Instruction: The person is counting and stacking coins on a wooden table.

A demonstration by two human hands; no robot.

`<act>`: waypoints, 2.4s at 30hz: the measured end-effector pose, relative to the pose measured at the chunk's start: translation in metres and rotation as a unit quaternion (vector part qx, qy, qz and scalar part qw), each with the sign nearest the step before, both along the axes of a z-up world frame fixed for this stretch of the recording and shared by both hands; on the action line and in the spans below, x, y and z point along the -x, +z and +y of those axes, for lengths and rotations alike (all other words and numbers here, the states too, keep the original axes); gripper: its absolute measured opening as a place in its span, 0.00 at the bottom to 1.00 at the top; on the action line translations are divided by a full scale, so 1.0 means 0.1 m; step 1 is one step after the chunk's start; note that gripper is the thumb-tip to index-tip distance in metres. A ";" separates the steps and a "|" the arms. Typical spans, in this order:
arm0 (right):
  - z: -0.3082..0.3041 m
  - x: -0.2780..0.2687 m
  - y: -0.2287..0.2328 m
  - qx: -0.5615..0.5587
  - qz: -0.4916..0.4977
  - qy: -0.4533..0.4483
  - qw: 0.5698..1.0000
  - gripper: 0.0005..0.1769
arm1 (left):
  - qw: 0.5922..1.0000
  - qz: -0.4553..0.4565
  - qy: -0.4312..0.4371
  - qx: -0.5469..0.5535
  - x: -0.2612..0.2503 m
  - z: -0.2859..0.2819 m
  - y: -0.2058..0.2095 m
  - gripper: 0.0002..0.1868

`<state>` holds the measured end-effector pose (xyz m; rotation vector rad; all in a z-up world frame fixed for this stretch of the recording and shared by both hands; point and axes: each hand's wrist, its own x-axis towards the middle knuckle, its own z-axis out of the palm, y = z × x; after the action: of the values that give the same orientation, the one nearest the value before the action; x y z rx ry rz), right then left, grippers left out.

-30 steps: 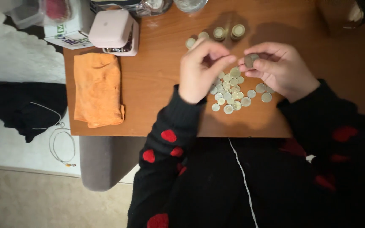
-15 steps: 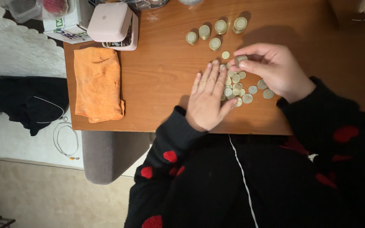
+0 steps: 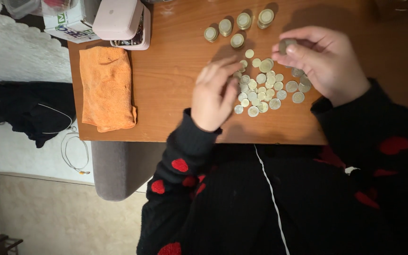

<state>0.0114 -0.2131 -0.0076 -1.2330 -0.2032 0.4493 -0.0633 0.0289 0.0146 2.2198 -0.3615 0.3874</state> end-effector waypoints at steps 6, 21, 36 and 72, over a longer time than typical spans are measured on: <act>-0.03 -0.02 -0.05 -0.053 0.033 -0.043 0.997 0.16 | 0.999 -0.025 0.025 -0.039 -0.02 0.02 -0.15 0.10; -0.01 -0.10 -0.17 -0.053 0.047 -0.083 0.994 0.16 | 0.981 -0.017 -0.015 -0.194 -0.64 -0.36 -0.34 0.05; 0.15 -0.13 -0.20 -0.029 0.172 -0.067 0.982 0.21 | 0.991 0.096 -0.052 -0.077 -0.63 -0.28 -0.20 0.13; 0.13 -0.10 -0.31 -0.041 0.179 0.003 0.983 0.18 | 0.992 -0.005 -0.126 -0.006 -0.83 0.05 0.09 0.14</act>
<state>0.0209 -0.2004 -0.0383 -1.0512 0.0819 0.6530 0.0196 0.0334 0.0238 2.1518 -0.6428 0.2593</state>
